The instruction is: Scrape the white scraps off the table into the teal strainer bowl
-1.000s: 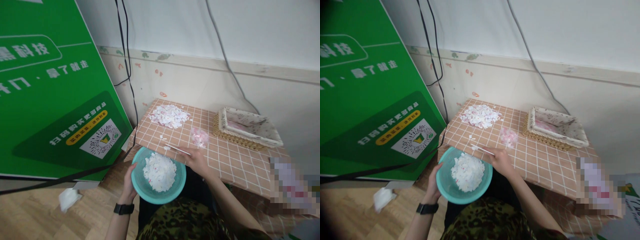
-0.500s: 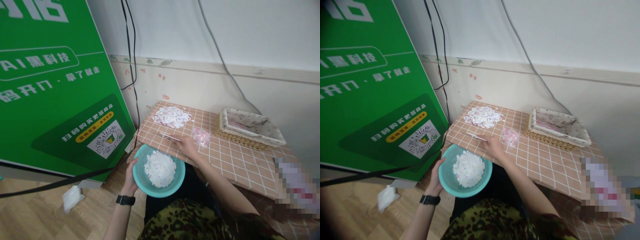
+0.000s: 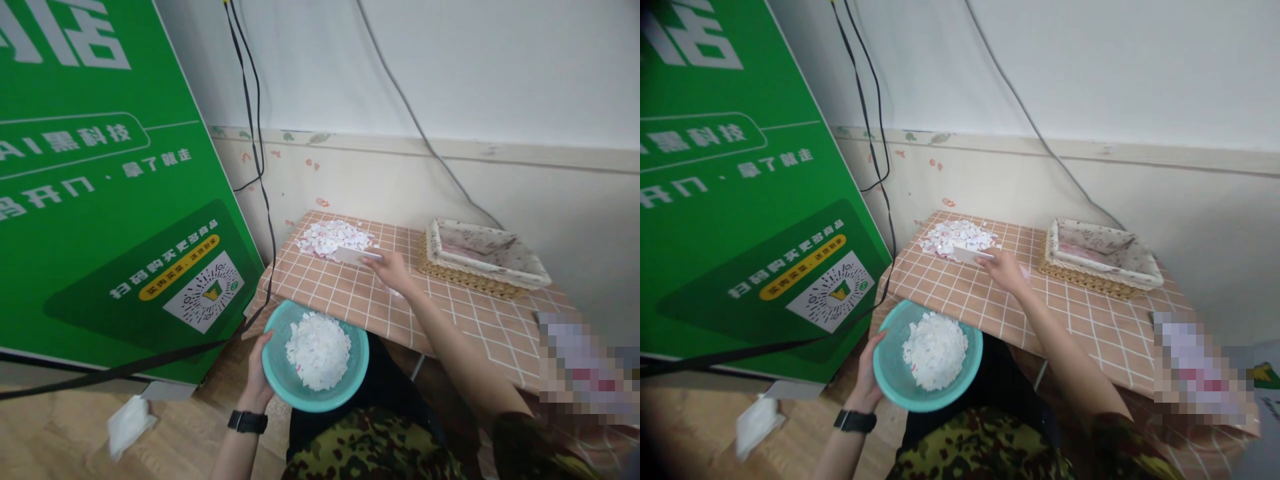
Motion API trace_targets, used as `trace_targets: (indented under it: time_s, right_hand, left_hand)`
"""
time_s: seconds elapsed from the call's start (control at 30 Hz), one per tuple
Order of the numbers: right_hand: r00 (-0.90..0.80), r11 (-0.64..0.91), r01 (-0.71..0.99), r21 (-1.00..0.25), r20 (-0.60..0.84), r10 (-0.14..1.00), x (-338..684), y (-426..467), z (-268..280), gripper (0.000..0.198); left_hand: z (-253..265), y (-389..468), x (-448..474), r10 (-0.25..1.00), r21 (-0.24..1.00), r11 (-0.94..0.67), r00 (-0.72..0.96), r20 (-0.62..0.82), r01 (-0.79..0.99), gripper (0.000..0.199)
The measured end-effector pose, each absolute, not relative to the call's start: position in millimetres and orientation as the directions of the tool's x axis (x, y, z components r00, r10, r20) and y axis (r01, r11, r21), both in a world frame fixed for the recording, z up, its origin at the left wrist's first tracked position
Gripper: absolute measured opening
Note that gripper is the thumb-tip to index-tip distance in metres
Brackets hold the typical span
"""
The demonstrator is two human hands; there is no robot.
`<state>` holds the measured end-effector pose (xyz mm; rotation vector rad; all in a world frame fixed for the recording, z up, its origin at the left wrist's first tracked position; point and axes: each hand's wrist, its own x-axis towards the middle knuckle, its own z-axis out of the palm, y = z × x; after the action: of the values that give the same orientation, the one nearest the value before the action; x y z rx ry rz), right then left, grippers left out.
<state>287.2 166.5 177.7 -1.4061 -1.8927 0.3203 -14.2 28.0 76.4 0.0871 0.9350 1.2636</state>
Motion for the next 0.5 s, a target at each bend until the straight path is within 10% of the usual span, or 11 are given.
trace_targets:
  time_s: [0.23, 0.5]
  right_hand:
    - [-0.398, 0.528, 0.712, -0.463, 0.353, 0.847, 291, 218, 195, 0.019]
    - [-0.494, 0.526, 0.610, -0.592, 0.235, 0.837, 286, 239, 205, 0.024]
  left_hand:
    - [57, 19, 14, 0.807, 0.530, 0.339, -0.050, -0.589, -0.777, 0.017]
    - [34, 8, 21, 0.756, 0.497, 0.398, -0.032, -0.654, -0.771, 0.013]
